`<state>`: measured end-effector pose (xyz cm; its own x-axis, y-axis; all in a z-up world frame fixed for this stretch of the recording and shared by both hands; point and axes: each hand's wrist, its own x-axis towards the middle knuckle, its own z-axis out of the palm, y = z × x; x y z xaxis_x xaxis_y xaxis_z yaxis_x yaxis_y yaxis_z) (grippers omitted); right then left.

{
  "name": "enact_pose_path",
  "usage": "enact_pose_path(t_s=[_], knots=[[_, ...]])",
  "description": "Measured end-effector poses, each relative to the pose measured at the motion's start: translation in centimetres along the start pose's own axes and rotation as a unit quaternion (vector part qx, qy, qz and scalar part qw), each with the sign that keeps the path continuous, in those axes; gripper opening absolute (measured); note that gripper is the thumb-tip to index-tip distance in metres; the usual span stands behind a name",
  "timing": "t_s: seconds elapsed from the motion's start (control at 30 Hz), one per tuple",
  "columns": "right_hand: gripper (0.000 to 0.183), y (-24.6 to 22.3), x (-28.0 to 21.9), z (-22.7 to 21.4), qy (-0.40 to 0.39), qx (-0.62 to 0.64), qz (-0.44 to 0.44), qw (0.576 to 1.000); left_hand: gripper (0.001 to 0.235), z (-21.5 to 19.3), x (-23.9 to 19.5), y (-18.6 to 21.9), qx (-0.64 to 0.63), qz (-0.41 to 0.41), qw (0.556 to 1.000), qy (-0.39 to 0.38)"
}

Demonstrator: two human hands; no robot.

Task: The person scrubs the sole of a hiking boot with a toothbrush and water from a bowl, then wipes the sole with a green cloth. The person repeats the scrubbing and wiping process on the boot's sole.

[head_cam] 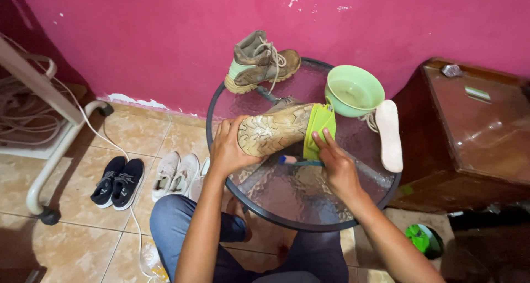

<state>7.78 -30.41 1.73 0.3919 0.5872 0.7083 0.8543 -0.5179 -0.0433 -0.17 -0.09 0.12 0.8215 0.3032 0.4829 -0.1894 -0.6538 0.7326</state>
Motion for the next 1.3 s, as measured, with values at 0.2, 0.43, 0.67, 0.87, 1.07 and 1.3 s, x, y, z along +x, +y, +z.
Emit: enact_pose_path(t_s=[0.2,0.43,0.67,0.87,1.07,1.3], knots=[[0.039,4.1,-5.1,-2.6,-0.090,-0.002,0.088,0.992,0.117,0.2,0.0,-0.6,-0.010,-0.006,1.000,0.020],[0.024,6.7,-5.5,-7.7,-0.056,-0.091,0.202,0.974,0.115,0.3,-0.1,-0.6,-0.020,0.021,0.999,0.016],[0.048,6.5,-5.7,-5.6,-0.183,0.075,0.203,0.959,0.115,0.2,-0.3,-0.6,-0.008,0.016,1.000,0.026],[0.034,8.0,-2.7,-7.2,-0.103,0.042,0.343,0.933,0.115,0.1,-0.4,-0.3,-0.014,0.000,1.000,0.017],[0.018,9.1,5.2,-6.9,-0.097,0.213,0.302,0.924,0.115,-0.1,-0.4,0.1,-0.019,-0.018,0.999,0.027],[0.013,9.4,7.2,-2.8,-0.182,0.326,0.273,0.887,0.117,-0.4,-0.2,0.4,-0.023,-0.054,0.998,0.027]])
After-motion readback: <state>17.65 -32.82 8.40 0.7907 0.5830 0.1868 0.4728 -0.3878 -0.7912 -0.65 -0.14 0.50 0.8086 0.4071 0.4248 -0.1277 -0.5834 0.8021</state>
